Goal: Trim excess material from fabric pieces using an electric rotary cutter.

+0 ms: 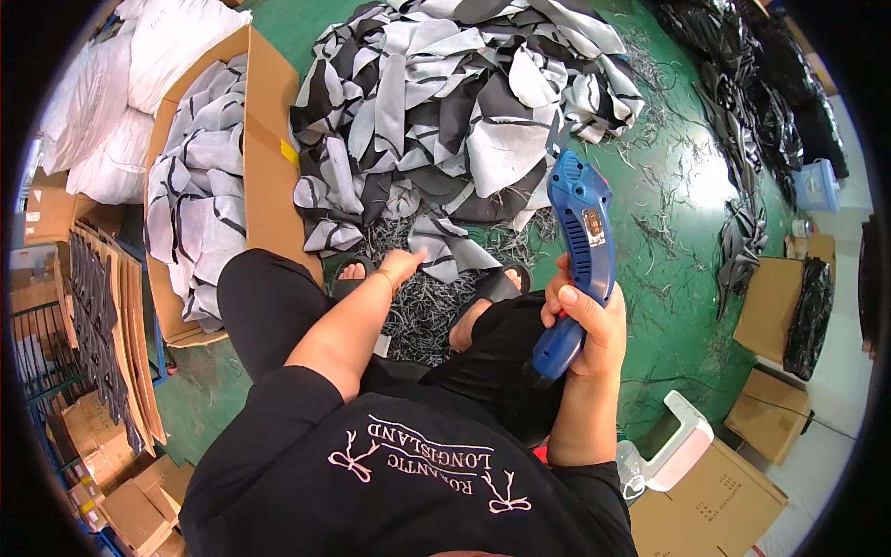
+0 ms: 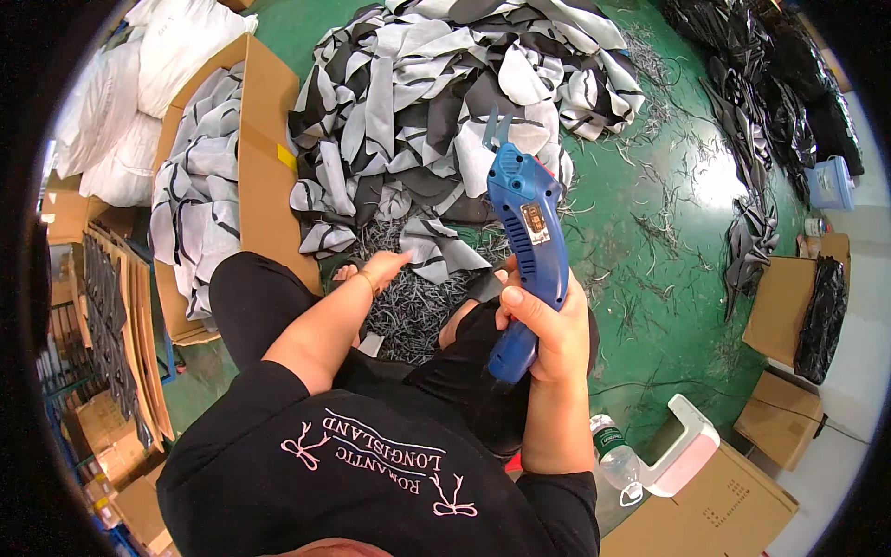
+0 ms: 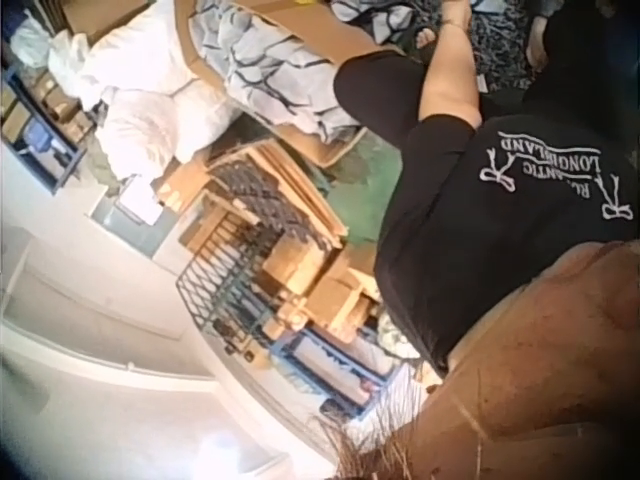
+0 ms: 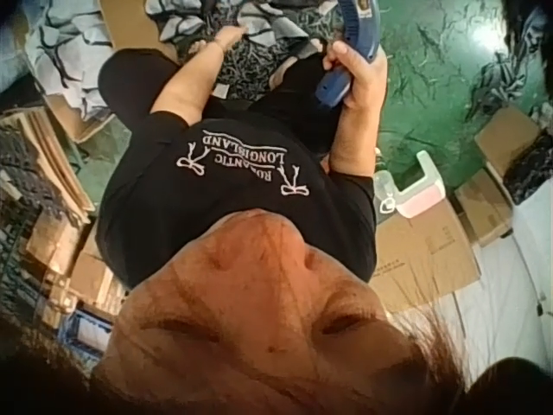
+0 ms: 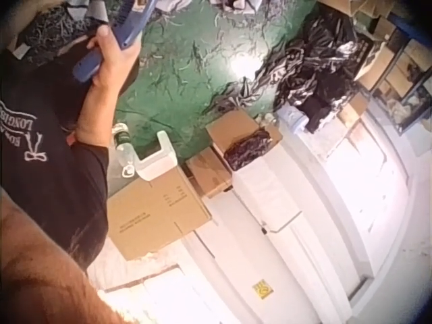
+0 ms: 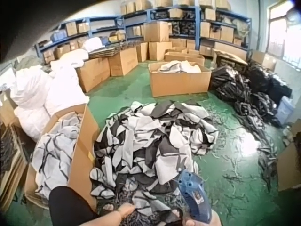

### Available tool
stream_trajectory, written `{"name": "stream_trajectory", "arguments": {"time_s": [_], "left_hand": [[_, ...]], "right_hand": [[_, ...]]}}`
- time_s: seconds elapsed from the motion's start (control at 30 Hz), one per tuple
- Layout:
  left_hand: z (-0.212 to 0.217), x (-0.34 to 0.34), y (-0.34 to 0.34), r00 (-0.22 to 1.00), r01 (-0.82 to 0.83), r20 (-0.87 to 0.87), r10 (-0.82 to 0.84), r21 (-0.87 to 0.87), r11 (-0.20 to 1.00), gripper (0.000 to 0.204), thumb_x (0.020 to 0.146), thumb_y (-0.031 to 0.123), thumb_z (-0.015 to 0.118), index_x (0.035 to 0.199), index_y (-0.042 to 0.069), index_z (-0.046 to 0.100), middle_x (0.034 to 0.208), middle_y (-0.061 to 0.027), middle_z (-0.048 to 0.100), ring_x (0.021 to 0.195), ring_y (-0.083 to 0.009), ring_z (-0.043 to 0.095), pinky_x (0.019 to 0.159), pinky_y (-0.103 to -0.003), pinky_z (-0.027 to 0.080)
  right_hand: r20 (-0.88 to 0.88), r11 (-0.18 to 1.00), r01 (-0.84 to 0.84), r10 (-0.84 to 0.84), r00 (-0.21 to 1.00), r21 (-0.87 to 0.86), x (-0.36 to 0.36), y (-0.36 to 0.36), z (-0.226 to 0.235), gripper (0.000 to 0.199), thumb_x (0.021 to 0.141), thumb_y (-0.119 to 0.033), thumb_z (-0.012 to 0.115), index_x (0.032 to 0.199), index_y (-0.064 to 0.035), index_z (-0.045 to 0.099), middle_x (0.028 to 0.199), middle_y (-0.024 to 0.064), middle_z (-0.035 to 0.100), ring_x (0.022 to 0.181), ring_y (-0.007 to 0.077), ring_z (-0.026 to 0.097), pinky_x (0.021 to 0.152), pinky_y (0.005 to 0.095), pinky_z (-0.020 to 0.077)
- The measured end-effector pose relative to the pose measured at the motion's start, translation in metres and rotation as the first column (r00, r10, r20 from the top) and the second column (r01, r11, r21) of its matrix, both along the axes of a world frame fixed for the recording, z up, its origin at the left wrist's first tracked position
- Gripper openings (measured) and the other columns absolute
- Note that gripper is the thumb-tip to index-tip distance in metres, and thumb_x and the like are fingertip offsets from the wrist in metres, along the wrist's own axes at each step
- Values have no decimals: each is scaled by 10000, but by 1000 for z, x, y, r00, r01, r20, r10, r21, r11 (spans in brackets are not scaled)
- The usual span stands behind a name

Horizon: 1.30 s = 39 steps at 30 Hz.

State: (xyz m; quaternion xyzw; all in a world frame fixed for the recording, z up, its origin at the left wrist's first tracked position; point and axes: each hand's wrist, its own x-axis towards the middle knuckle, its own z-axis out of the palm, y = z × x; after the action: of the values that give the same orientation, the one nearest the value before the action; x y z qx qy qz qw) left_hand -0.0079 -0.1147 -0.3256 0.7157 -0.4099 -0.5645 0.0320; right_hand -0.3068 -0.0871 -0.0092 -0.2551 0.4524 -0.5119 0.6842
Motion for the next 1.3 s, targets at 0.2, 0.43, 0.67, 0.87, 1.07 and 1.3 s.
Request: {"name": "stream_trajectory", "arguments": {"time_s": [0.2, 0.43, 0.67, 0.87, 1.07, 1.3], "left_hand": [[-36, -37, 28, 882, -405, -64, 467, 401, 821, 649, 831, 511, 637, 1278, 61, 499, 1223, -140, 554, 1114, -293, 534, 887, -499, 448], [-67, -78, 12, 552, -723, 71, 831, 536, 435, 569, 846, 366, 683, 1298, 97, 465, 1186, -136, 561, 1005, -278, 574, 886, -469, 437], [-11, -78, -39, 442, -805, -471, 763, 166, 569, 298, 780, 64, 597, 1069, -4, 567, 995, -100, 633, 882, -243, 624, 782, -394, 514], [131, -65, -70, 513, -568, -663, 546, 214, 794, 217, 795, 55, 561, 1007, 11, 576, 924, -76, 624, 816, -212, 636, 715, -378, 540], [240, -39, -15, 678, -494, -697, 234, -196, 847, 425, 746, 25, 580, 1161, -58, 538, 1023, -75, 622, 895, -132, 587, 792, -281, 482], [325, -15, 44, 481, -426, -870, -105, -336, 840, 617, 685, -82, 473, 1295, 8, 492, 1105, -14, 607, 948, -82, 571, 843, -235, 446]], "right_hand": [[24, 996, 51, -52, 998, 68, -10, -6, 5, 560, 663, -185, 776, 1075, 58, 484, 706, 49, 478, 625, 141, 496, 508, 265, 444], [-76, 968, 151, -138, 988, 201, -21, -15, 3, 573, 619, -151, 790, 1041, 82, 479, 671, 63, 471, 604, 160, 507, 474, 274, 457], [-61, 973, 153, -145, 988, 175, -16, -22, 3, 554, 624, -129, 780, 1044, 80, 484, 680, 67, 478, 607, 167, 515, 489, 281, 462], [-54, 998, 56, -54, 997, 36, -2, -15, -4, 484, 692, -140, 749, 1066, 64, 519, 728, 73, 515, 618, 156, 525, 545, 292, 468], [-178, 996, 31, -46, 983, -86, 25, -8, 12, 374, 695, -69, 735, 1026, 9, 580, 839, 56, 595, 725, 141, 597, 637, 273, 491], [-570, 946, -208, 30, 821, -249, 68, 11, 33, 467, 640, -54, 801, 1050, -13, 581, 779, -9, 549, 714, 89, 548, 649, 239, 474]]}}
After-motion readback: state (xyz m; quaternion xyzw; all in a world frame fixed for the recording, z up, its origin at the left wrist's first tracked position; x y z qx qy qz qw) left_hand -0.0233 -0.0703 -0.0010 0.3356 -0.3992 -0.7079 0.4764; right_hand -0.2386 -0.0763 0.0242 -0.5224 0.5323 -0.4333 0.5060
